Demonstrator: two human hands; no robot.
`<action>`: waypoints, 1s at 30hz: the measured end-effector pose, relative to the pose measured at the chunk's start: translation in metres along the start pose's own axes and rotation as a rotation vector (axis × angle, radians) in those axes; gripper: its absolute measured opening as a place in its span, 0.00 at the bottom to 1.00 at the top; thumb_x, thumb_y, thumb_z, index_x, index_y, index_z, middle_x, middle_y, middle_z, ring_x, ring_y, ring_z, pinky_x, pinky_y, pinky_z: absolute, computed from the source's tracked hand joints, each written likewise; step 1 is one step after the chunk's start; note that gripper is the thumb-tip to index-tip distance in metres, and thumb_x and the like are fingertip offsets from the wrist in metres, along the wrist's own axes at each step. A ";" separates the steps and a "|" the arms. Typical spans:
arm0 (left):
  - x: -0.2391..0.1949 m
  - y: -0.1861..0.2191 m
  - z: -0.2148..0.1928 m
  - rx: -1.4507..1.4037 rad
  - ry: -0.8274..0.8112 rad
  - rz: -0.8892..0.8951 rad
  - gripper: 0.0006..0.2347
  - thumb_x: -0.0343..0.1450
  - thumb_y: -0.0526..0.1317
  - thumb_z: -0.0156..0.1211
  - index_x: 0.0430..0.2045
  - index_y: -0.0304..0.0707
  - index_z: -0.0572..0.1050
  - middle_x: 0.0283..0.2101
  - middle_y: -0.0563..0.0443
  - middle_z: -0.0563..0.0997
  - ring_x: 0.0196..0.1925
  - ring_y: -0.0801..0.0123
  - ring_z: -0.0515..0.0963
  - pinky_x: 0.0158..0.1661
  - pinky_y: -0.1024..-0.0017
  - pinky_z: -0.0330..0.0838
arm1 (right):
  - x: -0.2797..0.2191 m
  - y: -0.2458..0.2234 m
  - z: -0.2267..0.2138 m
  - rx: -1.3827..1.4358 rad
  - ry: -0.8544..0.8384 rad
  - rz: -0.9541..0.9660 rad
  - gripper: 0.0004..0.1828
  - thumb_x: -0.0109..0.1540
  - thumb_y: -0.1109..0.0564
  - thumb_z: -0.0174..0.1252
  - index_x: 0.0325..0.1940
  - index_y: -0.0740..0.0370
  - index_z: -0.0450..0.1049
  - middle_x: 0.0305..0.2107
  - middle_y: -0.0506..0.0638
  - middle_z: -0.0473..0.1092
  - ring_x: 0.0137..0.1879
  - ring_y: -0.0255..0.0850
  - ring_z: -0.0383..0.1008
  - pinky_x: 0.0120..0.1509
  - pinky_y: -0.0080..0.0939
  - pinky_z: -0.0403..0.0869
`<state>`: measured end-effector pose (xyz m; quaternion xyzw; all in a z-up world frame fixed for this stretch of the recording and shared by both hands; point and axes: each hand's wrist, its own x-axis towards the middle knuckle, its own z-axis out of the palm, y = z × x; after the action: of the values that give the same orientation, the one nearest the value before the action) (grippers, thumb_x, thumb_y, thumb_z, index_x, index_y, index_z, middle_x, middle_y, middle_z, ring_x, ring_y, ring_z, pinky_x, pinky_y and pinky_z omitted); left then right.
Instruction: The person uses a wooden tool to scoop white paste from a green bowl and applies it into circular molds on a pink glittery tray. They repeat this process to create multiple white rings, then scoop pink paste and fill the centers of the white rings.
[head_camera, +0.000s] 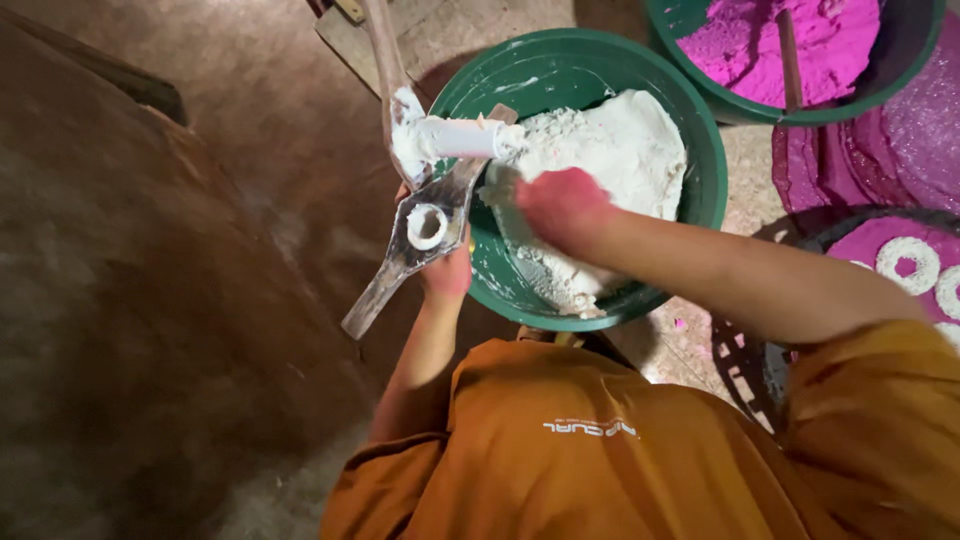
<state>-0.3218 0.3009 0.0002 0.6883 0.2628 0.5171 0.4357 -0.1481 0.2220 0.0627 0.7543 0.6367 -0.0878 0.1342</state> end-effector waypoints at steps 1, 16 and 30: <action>0.000 0.000 -0.001 0.000 -0.002 -0.008 0.24 0.67 0.26 0.62 0.60 0.30 0.65 0.58 0.41 0.73 0.62 0.57 0.74 0.64 0.66 0.65 | 0.017 -0.013 0.005 -0.111 -0.083 -0.032 0.13 0.68 0.56 0.51 0.51 0.61 0.78 0.33 0.55 0.78 0.37 0.51 0.81 0.33 0.49 0.79; 0.002 0.014 0.008 0.038 -0.028 0.078 0.21 0.71 0.30 0.68 0.58 0.31 0.69 0.59 0.42 0.75 0.61 0.59 0.76 0.62 0.67 0.70 | -0.084 -0.001 0.033 -0.002 -0.065 -0.209 0.17 0.65 0.61 0.49 0.58 0.55 0.71 0.33 0.55 0.77 0.31 0.51 0.80 0.32 0.51 0.78; 0.019 0.063 0.028 0.518 -0.219 0.145 0.26 0.67 0.45 0.73 0.58 0.37 0.73 0.59 0.43 0.78 0.56 0.54 0.79 0.54 0.64 0.75 | -0.222 0.098 -0.081 0.957 -0.330 0.110 0.27 0.66 0.51 0.54 0.71 0.44 0.73 0.44 0.54 0.81 0.46 0.49 0.82 0.53 0.49 0.79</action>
<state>-0.2949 0.2766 0.0614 0.8453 0.2877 0.3851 0.2332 -0.0933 0.0246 0.2156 0.7397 0.4547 -0.4806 -0.1232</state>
